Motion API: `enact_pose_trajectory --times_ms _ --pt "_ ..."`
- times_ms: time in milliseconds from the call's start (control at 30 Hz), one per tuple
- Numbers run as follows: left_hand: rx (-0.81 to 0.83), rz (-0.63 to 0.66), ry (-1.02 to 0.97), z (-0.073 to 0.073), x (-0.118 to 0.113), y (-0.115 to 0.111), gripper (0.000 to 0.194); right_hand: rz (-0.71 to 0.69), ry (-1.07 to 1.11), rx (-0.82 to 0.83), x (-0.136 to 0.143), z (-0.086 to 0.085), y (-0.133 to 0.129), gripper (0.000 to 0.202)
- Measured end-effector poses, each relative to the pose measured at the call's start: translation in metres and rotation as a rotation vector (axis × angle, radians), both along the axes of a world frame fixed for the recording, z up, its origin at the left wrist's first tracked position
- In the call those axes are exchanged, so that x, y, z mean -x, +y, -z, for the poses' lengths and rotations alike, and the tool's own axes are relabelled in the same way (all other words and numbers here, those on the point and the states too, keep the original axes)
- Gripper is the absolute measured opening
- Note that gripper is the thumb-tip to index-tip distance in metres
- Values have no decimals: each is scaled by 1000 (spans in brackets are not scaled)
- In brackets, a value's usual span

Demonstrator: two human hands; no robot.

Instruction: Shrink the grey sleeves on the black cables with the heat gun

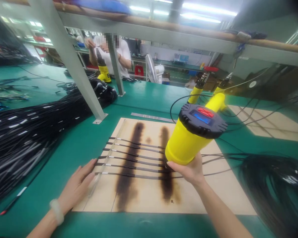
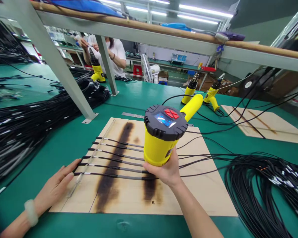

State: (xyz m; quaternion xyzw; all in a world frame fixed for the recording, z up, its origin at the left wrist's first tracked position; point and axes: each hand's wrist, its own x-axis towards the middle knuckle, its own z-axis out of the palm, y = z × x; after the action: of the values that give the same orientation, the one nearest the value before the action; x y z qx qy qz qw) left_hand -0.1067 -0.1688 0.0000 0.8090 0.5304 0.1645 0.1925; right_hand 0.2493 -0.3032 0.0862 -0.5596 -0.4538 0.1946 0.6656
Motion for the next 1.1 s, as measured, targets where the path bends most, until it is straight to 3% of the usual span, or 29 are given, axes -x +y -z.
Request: enact_pose_trajectory --times_ms 167,367,533,700,833,967,1100 --pt "32 -23 -5 -3 -2 -1 93 80 -23 -8 -2 0 1 50" --pt "34 -16 -6 -3 -1 0 89 29 3 -8 -1 -2 -3 42" --pt "10 -24 -3 0 1 0 86 76 -9 -37 0 -6 2 50" --pt "13 -11 -3 1 1 2 85 17 42 -31 0 -4 -3 49" --pt "14 -18 1 -2 0 1 87 77 8 -1 1 -8 -2 52" --pt "16 -31 10 -3 -2 0 88 -31 62 -60 15 -18 1 63" --pt "17 -30 14 -5 -3 0 89 -180 16 -28 31 -16 -7 50"
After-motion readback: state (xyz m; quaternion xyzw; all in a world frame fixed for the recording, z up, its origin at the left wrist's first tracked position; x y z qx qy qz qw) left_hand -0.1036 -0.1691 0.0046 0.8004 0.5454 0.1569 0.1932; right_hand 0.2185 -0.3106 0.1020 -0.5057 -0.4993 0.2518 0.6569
